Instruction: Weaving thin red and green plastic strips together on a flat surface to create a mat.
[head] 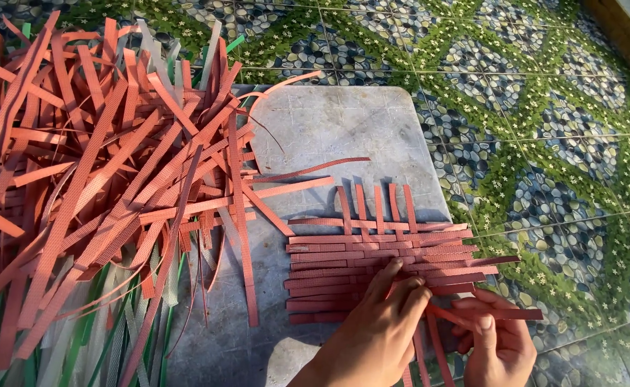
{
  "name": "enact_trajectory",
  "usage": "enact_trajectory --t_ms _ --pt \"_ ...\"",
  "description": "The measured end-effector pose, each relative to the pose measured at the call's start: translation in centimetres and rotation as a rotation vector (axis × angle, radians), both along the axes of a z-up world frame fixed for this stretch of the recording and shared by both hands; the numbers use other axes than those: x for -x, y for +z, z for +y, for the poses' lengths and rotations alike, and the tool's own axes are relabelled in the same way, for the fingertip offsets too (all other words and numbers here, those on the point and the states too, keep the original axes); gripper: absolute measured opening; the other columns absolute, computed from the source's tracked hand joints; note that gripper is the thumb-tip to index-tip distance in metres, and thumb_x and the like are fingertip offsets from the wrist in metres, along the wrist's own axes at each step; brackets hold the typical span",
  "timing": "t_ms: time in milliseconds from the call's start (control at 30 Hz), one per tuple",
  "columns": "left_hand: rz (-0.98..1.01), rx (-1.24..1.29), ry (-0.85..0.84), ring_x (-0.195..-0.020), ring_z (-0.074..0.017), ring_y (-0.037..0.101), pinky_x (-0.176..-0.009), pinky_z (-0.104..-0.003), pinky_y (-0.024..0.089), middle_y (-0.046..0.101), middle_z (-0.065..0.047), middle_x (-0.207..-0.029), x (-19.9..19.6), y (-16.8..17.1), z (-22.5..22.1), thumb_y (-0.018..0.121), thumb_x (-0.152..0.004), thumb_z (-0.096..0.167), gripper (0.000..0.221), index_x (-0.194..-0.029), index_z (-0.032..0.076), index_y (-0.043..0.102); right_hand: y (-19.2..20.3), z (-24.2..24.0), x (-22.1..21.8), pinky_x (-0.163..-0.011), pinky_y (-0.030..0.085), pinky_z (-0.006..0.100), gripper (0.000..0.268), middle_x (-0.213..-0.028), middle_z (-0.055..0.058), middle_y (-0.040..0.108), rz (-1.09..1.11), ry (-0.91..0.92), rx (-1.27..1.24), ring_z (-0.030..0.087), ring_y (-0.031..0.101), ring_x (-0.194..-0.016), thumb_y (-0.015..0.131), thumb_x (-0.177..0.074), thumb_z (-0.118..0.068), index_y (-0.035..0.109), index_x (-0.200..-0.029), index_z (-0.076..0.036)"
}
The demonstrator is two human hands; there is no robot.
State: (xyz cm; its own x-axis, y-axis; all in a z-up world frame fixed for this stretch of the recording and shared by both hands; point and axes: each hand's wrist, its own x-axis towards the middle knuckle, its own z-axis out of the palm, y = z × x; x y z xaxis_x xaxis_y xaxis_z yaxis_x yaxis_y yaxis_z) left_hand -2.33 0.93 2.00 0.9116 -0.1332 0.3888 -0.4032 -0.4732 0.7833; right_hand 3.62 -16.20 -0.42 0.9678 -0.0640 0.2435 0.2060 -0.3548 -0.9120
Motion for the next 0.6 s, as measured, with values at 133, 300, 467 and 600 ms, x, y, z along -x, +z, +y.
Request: enact_trajectory --t_ms 133,300,467,600 --pt "-0.044 0.0 0.04 -0.13 -0.0477 0.037 -0.117 -0.053 0.03 0.049 -0.027 -0.121 -0.4 -1.1 -0.3 0.051 -0.088 -0.004 0.045 -0.131 -0.014 0.039 -0.8 -0.5 -0.1 -0.038 0.036 0.023 0.063 -0.083 0.014 0.065 -0.097 0.064 -0.017 0.018 0.051 -0.048 0.037 -0.099 -0.054 0.057 -0.113 0.005" --pt "0.106 0.137 -0.012 -0.135 -0.0435 0.032 -0.104 -0.052 0.039 0.044 -0.028 -0.129 -0.5 -0.3 0.4 0.045 -0.09 -0.007 0.038 -0.127 -0.01 0.039 -1.2 -0.7 0.0 -0.038 0.038 0.024 0.052 -0.074 0.016 0.061 -0.121 0.02 -0.047 0.018 0.051 -0.045 0.025 -0.11 -0.039 0.055 -0.109 0.003" --pt "0.075 0.136 -0.019 -0.117 -0.0382 0.042 -0.103 -0.048 0.04 0.047 -0.024 -0.111 -0.5 0.0 0.7 0.047 -0.086 -0.012 0.024 -0.109 -0.007 0.042 -1.5 -1.2 -0.4 -0.039 0.037 0.023 0.06 -0.083 0.018 0.061 -0.087 0.071 -0.13 0.018 0.05 -0.046 0.041 -0.081 -0.045 0.049 -0.119 0.001" --pt "-0.027 0.08 -0.012 -0.11 -0.0359 0.043 -0.113 -0.049 0.036 0.046 -0.019 -0.104 -0.5 -0.1 0.6 0.049 -0.083 -0.016 0.022 -0.104 -0.008 0.046 -0.1 0.0 0.3 -0.068 0.053 0.028 0.057 -0.101 0.019 0.064 -0.048 0.112 -0.097 0.021 0.063 -0.086 0.066 -0.081 -0.019 0.046 -0.131 0.001"
